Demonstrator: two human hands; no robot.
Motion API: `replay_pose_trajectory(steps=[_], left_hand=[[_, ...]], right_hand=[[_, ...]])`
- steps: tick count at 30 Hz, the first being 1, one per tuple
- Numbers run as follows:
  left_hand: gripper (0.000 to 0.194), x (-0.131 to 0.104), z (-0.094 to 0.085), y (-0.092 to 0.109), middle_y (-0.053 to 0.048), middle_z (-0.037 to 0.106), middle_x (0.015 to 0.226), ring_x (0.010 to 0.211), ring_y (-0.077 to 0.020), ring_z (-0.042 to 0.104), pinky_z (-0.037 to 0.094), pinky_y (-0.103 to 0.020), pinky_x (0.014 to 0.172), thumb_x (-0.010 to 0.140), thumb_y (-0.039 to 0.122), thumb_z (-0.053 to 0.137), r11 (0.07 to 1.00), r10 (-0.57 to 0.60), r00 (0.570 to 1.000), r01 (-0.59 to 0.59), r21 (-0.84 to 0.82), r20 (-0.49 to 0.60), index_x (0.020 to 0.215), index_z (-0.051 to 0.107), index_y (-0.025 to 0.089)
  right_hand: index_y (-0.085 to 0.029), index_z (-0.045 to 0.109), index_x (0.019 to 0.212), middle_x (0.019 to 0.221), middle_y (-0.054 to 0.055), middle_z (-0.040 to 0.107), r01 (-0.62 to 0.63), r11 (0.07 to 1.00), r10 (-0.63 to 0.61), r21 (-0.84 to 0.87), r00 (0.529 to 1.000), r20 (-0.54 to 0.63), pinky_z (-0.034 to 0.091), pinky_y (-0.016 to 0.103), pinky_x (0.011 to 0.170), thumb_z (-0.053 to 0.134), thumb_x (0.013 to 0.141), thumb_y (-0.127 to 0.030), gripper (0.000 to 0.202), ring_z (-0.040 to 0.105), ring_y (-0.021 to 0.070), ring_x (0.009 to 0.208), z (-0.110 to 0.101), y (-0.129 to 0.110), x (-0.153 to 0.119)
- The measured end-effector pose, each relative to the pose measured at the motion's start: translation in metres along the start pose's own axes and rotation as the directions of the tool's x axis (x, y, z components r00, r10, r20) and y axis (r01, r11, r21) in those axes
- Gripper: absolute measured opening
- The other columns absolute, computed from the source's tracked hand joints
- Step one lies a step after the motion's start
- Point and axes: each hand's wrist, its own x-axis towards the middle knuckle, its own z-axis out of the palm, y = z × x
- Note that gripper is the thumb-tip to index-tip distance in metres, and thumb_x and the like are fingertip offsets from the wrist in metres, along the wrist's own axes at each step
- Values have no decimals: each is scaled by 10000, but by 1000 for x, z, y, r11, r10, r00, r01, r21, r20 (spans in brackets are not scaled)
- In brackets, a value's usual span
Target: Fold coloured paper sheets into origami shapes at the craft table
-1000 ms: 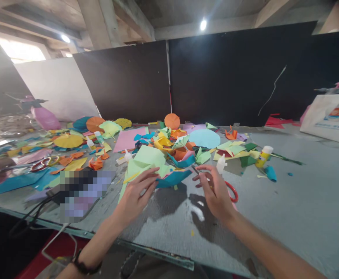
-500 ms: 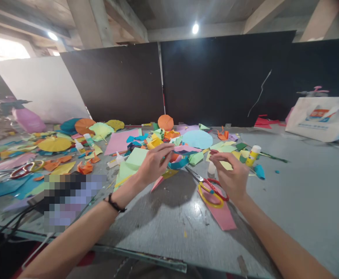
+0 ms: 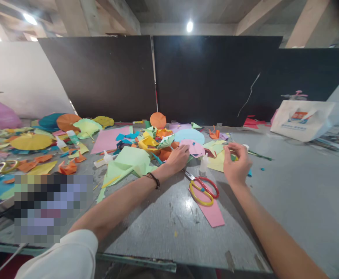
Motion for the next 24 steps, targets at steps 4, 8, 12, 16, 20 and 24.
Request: replay_pose_trajectory(steps=[4,8,12,16,20,24], left_hand=[[221,-14,-15,11,-134,618,1377,1221,-284,624,544,-515,1035,1021,255,625,999,42,999,-42,6,-1,1215,665,158],[201,-44,-45,18,-192,585,1425,1235,-329,600,516,-550,1043,983,113,495,996,86,996,-86,10,-13,1033,687,144],[258,-85,-73,20,-149,677,1184,1067,-268,644,537,-459,930,1010,107,428,993,112,994,-112,34,-4,948,672,166],[267,-119,-88,16,-84,663,860,769,-204,609,505,-354,729,998,112,421,986,156,985,-159,53,70,860,641,173],[292,-136,-86,15,-8,578,634,550,-152,492,419,-302,580,1012,140,406,974,211,967,-220,52,143,779,576,191],[285,-143,-76,22,9,566,557,478,-146,440,383,-327,546,1001,133,416,949,304,931,-316,26,201,759,552,199]], right_hand=[[-182,645,1029,921,101,727,-17,999,17,-36,1000,0,617,395,753,595,921,-340,198,703,227,809,2,20,1],[-189,624,1029,906,83,710,-25,999,25,-42,999,22,614,391,736,595,909,-328,186,683,217,779,3,24,-2],[-194,615,1026,904,71,699,-5,1000,6,-18,999,38,605,405,756,604,909,-311,166,680,218,785,2,10,-2],[-202,612,1056,966,75,697,45,998,-48,36,996,78,600,402,787,618,946,-313,156,685,213,813,0,-16,-5],[-225,609,1041,976,67,692,97,991,-114,97,976,187,588,411,822,625,955,-268,97,679,220,847,0,-48,-24],[-245,600,1023,934,48,695,89,979,-157,182,901,404,596,357,768,605,965,-211,67,693,212,838,4,-82,-57]])
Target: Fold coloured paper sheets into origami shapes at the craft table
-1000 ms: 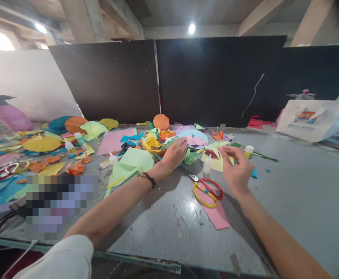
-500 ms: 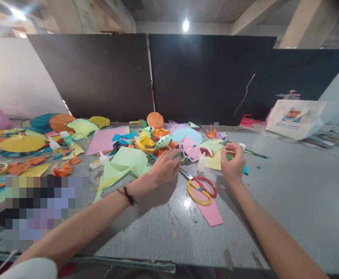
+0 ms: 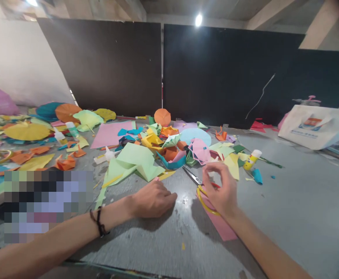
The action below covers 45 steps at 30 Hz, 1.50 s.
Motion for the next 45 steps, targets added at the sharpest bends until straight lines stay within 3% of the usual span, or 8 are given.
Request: replay_pose_trajectory(steps=[4,10,19,29,39,41,42,45], left_hand=[[254,1,6,3,3,603,555,463,-147,452,330,-345,530,986,147,455,999,18,1000,-18,-27,3,757,551,198],[195,-2,8,-2,7,630,554,444,-128,458,270,-340,522,925,127,494,993,-64,997,61,-98,-31,750,555,188],[171,-5,5,-7,-7,654,559,458,-147,544,317,-324,522,921,134,504,965,-89,996,89,-247,11,777,579,188],[96,-6,3,-12,-2,707,625,536,-153,617,375,-300,569,898,147,573,940,-142,986,161,-299,85,833,633,184],[159,-6,2,-9,-2,658,593,507,-129,525,339,-328,585,908,128,536,920,-140,990,134,-370,10,846,677,165],[180,-3,-3,-4,11,613,576,512,-114,490,363,-303,592,919,163,543,810,-277,961,240,-534,11,873,717,159],[191,0,-6,0,20,579,559,506,-106,466,363,-286,574,926,198,556,690,-380,924,318,-650,49,884,737,153],[243,7,-13,11,40,489,505,456,-92,405,304,-245,473,909,318,631,115,-570,753,470,-875,329,890,769,120]], right_hand=[[-262,595,1084,953,30,701,19,997,-35,77,976,214,596,316,765,604,972,-169,146,709,192,862,13,-24,-20],[-281,574,1155,1033,48,685,-59,983,-2,172,942,334,575,349,848,621,969,-137,240,689,212,969,11,-27,-30],[-275,589,1146,1059,49,675,-156,974,81,164,917,390,561,344,889,628,964,-137,232,674,206,1008,12,-25,-32],[-236,599,1162,1053,61,687,-86,983,16,162,919,395,582,339,876,618,948,-93,258,685,202,1000,11,-27,-30],[-229,595,1181,1083,57,686,-38,988,-27,149,910,414,575,311,899,633,946,-107,267,688,187,1030,10,-30,-32],[-227,594,1193,1089,54,693,-16,991,-43,136,908,417,573,306,912,637,945,-111,278,693,183,1032,9,-30,-32],[-227,593,1198,1090,53,697,-1,991,-55,132,907,418,574,303,914,639,945,-113,281,696,181,1029,9,-29,-32],[-228,593,1206,1091,46,707,26,991,-80,131,903,423,578,292,909,644,946,-109,291,706,175,1019,10,-27,-32]])
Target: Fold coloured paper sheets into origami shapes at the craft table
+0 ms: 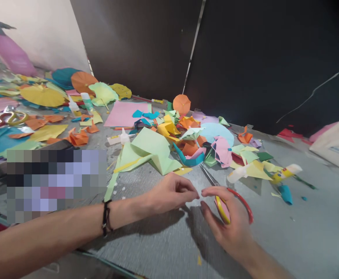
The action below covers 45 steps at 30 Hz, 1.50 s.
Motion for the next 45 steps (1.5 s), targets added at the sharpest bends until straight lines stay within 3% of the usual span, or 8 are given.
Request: replay_pose_trajectory(steps=[4,20,29,34,37,40,42,45], left_hand=[[264,-3,9,5,43,494,489,423,-74,390,268,-221,426,800,352,753,931,-168,985,174,-321,46,889,772,105],[284,-7,13,4,61,498,456,401,-56,379,225,-222,438,680,368,886,828,-270,962,254,-501,42,789,752,142],[150,-7,10,5,65,478,509,489,-57,385,289,-197,490,709,242,796,953,-156,988,147,-266,-12,759,714,126],[266,-4,6,7,50,513,510,443,-73,437,332,-200,449,801,372,774,975,-100,994,105,-196,36,864,759,114],[353,-1,-15,16,34,533,549,477,-84,438,337,-209,462,891,463,723,998,-2,997,-3,66,80,953,779,120],[226,2,-51,23,11,585,619,562,-97,467,367,-228,553,874,377,756,917,128,991,-137,374,50,859,769,152],[173,2,-74,22,-9,635,680,578,-109,502,381,-246,593,932,268,633,694,287,956,-251,675,60,858,750,165],[172,-2,-98,14,-63,711,916,778,-163,616,452,-266,706,903,149,574,417,397,907,-315,852,141,940,737,188]], right_hand=[[-231,591,1203,1097,42,710,12,1000,-12,18,1000,7,579,291,910,632,941,-77,308,709,172,1026,2,1,0],[-209,566,1267,1131,74,705,107,993,-110,48,991,75,587,333,938,622,951,-27,369,688,190,1082,-2,-5,1],[-232,576,1256,1101,61,731,98,995,-99,15,992,79,607,347,895,639,955,-78,344,726,204,1041,-2,-4,-1],[-255,569,1265,1087,53,748,143,990,-143,7,989,49,611,367,886,622,955,-59,370,732,211,1029,-5,-5,0],[-254,581,1225,1033,36,748,135,991,-135,7,990,28,601,348,860,604,957,-48,338,729,195,979,-7,-8,2],[-248,596,1111,942,17,725,92,996,-92,-16,996,5,583,335,804,594,947,-54,254,713,182,887,-7,-9,3],[-245,587,1023,889,7,700,68,997,-68,-27,998,2,567,333,766,593,930,-59,208,693,177,828,-7,-9,3],[-241,564,957,843,-3,671,62,998,-62,-30,998,9,546,324,726,579,913,-55,191,664,171,780,-6,-9,3]])
